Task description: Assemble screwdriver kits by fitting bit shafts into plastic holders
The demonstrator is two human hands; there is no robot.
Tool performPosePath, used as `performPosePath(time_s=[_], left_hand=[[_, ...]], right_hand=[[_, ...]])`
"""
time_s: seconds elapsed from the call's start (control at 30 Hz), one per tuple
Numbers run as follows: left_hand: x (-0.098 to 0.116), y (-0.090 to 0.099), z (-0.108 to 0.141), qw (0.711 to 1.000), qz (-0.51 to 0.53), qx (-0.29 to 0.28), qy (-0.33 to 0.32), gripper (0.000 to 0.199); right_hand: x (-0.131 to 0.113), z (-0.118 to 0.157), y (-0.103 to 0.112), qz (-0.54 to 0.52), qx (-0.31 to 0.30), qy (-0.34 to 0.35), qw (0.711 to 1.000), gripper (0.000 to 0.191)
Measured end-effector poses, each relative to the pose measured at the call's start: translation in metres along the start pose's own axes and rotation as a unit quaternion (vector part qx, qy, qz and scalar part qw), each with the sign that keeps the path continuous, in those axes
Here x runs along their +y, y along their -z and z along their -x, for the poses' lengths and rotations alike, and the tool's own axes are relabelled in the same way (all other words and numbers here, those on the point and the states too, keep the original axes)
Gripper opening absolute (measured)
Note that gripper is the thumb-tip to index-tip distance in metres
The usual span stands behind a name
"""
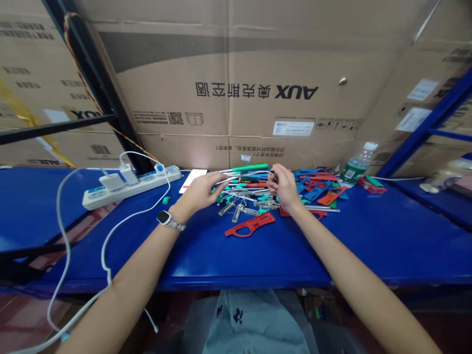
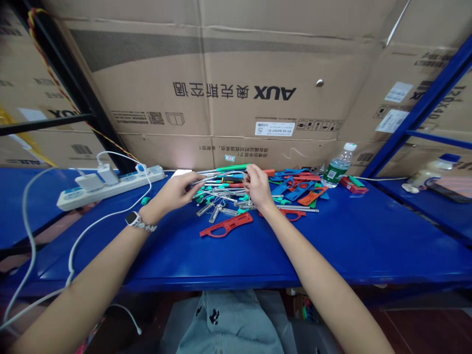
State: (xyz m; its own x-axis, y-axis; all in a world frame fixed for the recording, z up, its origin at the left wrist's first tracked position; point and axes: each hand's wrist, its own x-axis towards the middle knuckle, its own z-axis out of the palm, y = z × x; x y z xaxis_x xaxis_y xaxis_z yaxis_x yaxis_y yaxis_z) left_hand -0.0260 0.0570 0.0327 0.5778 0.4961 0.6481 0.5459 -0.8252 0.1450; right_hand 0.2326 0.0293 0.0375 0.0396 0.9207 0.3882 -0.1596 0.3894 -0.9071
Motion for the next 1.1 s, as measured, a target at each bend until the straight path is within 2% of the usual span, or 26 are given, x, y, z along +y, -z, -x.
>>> performPosePath(time_s=[0.13, 0.37, 0.63, 0.93, 1.1], left_hand=[[-0.0034, 0.0046, 0.0019, 0.999, 0.036, 0.011, 0.031, 0.033], [-0.0063, 0.0054, 0.0017, 0.999, 0.04, 0.029, 0.016, 0.035], [-0.0053, 0.0078, 0.0021, 0.998, 0.039, 0.041, 0.012, 0.035], [-0.0057, 0.0073, 0.0016, 1.0, 0.01, 0.014, -0.005, 0.041], [-0.0053, 0.0076, 0.0018, 1.0, 0.001, 0.017, -0.005, 0.041]], right_hand=[[0.001, 0.0006, -0.0003, 0.011, -0.01, 0.004, 1.0, 0.052], [0.0014, -0.0018, 0.0029, 0.009, 0.029, 0.011, 0.999, 0.051], [-0.0002, -0.0039, 0.0053, 0.019, 0.045, 0.021, 0.999, 0.054], [-0.0024, -0.0025, 0.0054, 0.043, 0.04, 0.024, 0.998, 0.058], [-0.0055, -0.002, 0.0059, 0.064, 0.036, 0.027, 0.997, 0.058]])
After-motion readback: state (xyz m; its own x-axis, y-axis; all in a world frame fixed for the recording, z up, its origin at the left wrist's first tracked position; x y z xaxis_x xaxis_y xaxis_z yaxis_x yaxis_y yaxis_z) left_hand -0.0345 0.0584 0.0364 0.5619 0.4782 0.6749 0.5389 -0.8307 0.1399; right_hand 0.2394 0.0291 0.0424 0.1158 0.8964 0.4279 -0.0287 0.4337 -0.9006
